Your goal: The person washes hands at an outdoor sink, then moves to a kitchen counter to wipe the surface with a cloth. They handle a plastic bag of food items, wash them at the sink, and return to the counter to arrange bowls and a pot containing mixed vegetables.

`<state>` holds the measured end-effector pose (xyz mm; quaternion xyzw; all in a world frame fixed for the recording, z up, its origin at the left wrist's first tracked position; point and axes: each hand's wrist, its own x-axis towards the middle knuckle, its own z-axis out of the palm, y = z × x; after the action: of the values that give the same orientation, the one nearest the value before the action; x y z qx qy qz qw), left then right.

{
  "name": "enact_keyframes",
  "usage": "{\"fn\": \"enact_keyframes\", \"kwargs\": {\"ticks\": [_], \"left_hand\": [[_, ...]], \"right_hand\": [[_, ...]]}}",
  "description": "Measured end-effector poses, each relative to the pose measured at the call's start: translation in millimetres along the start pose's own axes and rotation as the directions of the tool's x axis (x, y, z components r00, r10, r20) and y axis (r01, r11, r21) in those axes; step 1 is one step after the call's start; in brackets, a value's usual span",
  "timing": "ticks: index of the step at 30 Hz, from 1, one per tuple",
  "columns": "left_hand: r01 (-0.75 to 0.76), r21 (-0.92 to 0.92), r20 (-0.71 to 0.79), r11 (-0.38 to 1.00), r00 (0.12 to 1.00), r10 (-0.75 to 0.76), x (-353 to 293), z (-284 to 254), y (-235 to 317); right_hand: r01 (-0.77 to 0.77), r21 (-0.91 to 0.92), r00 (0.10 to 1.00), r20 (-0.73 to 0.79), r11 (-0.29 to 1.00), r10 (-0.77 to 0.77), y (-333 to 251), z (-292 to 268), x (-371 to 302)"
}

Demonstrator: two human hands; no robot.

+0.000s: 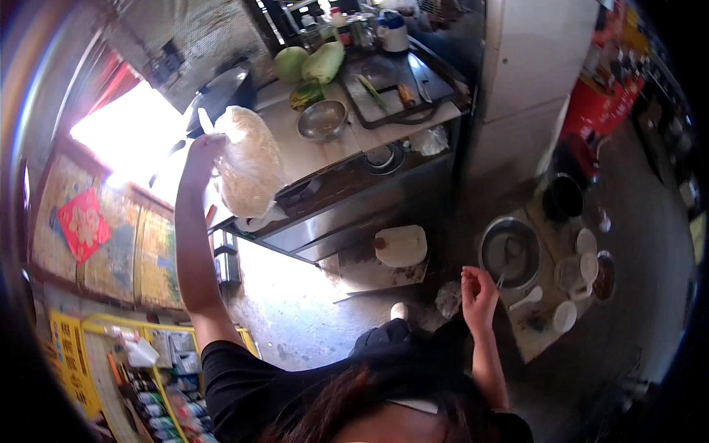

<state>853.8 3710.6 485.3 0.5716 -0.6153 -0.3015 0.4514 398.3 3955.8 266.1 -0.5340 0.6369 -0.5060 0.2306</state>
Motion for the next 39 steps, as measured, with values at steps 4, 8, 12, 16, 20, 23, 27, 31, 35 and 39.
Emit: {"fn": "enact_keyframes", "kwargs": {"ticks": [4,8,12,16,20,23,27,31,35,39], "left_hand": [[-0.012,0.367,0.080,0.930,0.997,-0.019,107,-33,-107],[-0.143,0.982,0.128,0.123,0.984,0.126,190,-26,-220],[-0.035,0.980,0.118,-0.196,0.896,0.429,201,4,-275],[-0.166,0.975,0.177,0.145,0.982,-0.066,191,-37,-277],[-0.095,0.813,0.043,0.574,0.994,0.104,114,-29,-256],[-0.232,0.837,-0.019,0.496,0.893,0.449,44,35,-153],[-0.112,0.939,-0.173,0.326,0.665,0.726,-35,117,-105],[-0.468,0.584,0.044,0.663,0.834,0.550,-123,267,-119],[0.040,0.052,0.559,0.998,0.827,-0.062,-219,434,-191],[-0.157,0.317,0.829,0.935,0.525,-0.193,-300,565,-136]], "right_hand": [[-0.043,-0.092,0.996,-0.083,0.995,0.035,10,8,-17],[-0.074,-0.145,0.984,-0.173,0.987,0.048,16,16,-32],[-0.226,-0.228,0.948,-0.277,0.947,0.159,14,-5,-55],[-0.296,-0.343,0.931,-0.314,0.892,0.188,42,-31,-87],[-0.383,-0.404,0.896,-0.381,0.831,0.228,60,-65,-120],[-0.474,-0.400,0.852,-0.432,0.784,0.295,81,-79,-144],[-0.537,-0.359,0.816,-0.451,0.763,0.362,110,-98,-133],[-0.630,-0.327,0.756,-0.467,0.705,0.459,157,-131,-118],[-0.742,-0.212,0.660,-0.399,0.636,0.636,210,-181,-93],[-0.838,-0.156,0.545,-0.281,0.523,0.790,320,-202,-101]]}}
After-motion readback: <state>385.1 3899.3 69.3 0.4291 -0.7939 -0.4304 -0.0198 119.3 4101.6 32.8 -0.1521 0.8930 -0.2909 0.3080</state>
